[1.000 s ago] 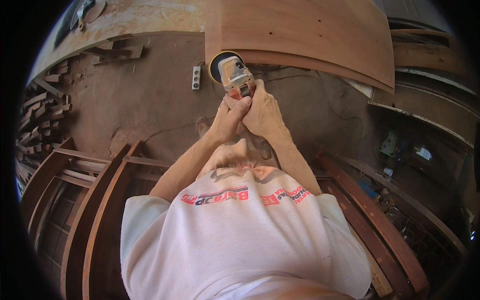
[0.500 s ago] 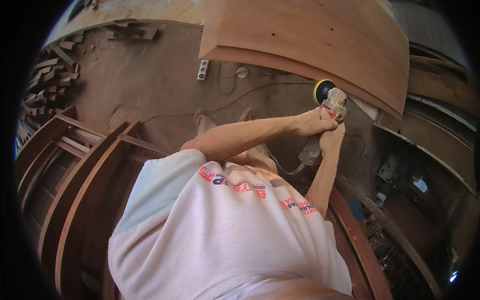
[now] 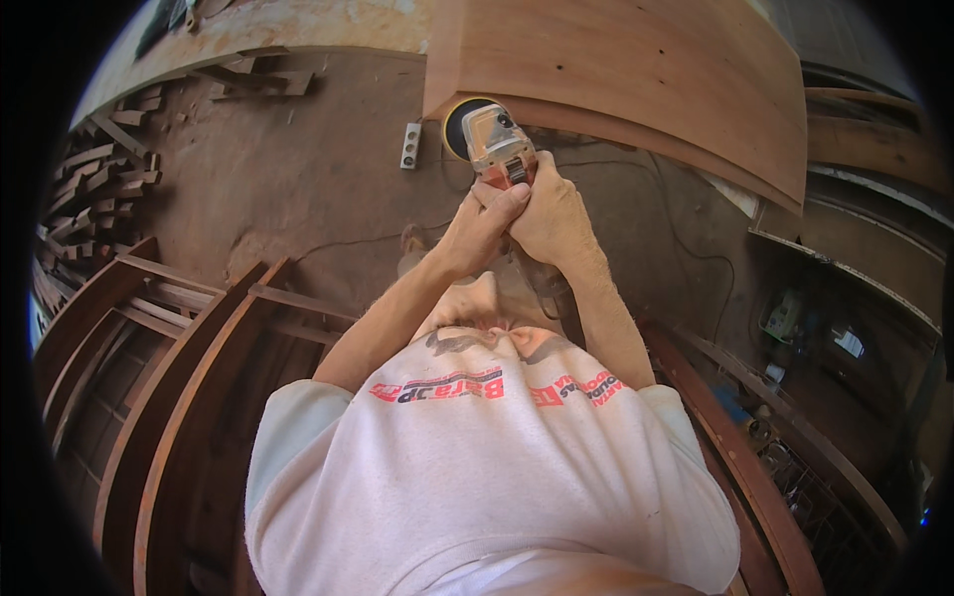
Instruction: The person sands a large wooden panel using an orbital sander, then uses a putty knife to apply wood filler into small holes on the panel's surface. The person also uses a brush to sweep dust off the panel.
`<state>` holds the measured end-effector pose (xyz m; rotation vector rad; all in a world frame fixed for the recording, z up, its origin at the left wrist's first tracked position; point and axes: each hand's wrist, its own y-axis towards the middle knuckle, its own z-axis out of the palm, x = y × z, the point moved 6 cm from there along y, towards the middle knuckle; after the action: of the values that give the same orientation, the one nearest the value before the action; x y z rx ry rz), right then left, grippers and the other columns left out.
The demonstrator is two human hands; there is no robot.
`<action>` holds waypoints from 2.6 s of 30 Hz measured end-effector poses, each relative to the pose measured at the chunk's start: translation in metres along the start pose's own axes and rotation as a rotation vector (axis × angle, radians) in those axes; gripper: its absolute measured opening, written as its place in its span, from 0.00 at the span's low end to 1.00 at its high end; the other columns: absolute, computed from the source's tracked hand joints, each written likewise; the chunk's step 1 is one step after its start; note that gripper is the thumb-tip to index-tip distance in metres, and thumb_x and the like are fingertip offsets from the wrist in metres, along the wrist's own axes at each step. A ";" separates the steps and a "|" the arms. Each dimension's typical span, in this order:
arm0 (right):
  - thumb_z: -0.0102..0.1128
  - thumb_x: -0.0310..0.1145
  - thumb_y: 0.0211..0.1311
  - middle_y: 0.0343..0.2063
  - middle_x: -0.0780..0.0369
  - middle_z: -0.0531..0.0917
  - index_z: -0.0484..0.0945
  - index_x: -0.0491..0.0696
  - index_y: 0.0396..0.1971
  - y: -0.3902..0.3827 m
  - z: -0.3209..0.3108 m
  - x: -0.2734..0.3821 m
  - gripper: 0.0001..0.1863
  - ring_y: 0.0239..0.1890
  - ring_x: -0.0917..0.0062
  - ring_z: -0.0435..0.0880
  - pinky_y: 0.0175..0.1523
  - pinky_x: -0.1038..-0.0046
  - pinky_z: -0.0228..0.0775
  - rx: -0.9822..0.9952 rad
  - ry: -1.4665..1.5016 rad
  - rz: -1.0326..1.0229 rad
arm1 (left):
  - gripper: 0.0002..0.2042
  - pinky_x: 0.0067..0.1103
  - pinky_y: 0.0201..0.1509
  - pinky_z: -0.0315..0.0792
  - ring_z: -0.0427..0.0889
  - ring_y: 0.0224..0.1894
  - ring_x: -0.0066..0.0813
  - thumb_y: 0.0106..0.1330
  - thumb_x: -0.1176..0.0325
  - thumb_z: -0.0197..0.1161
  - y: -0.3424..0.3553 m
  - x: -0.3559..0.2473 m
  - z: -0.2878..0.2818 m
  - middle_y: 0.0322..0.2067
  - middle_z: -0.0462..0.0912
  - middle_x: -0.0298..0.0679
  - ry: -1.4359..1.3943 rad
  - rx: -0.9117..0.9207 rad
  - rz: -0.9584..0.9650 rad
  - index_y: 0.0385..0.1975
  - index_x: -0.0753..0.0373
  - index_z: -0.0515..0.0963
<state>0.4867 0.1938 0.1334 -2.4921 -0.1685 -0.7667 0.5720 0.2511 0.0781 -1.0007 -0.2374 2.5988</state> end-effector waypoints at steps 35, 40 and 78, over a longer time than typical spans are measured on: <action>0.72 0.54 0.60 0.41 0.41 0.87 0.70 0.39 0.50 0.005 -0.017 -0.039 0.35 0.46 0.44 0.88 0.55 0.50 0.78 0.101 -0.013 -0.132 | 0.21 0.22 0.54 0.74 0.78 0.48 0.19 0.78 0.52 0.57 0.016 0.041 0.007 0.45 0.81 0.32 0.132 -0.227 0.179 0.55 0.65 0.77; 0.73 0.53 0.59 0.42 0.41 0.87 0.70 0.39 0.52 0.004 -0.038 -0.039 0.36 0.47 0.44 0.88 0.56 0.50 0.79 0.120 -0.004 -0.063 | 0.25 0.26 0.62 0.73 0.79 0.57 0.24 0.77 0.51 0.58 0.032 0.049 0.010 0.55 0.80 0.37 0.166 -0.109 0.109 0.63 0.66 0.72; 0.70 0.39 0.56 0.38 0.42 0.87 0.70 0.39 0.50 -0.010 -0.103 -0.132 0.28 0.45 0.43 0.87 0.51 0.49 0.78 0.117 0.013 -0.203 | 0.26 0.24 0.63 0.72 0.77 0.57 0.21 0.76 0.52 0.61 0.062 0.104 0.104 0.54 0.81 0.35 0.145 -0.150 0.060 0.64 0.67 0.74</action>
<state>0.3236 0.1536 0.1369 -2.3831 -0.4544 -0.8296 0.4139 0.2296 0.0734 -1.2602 -0.3758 2.5777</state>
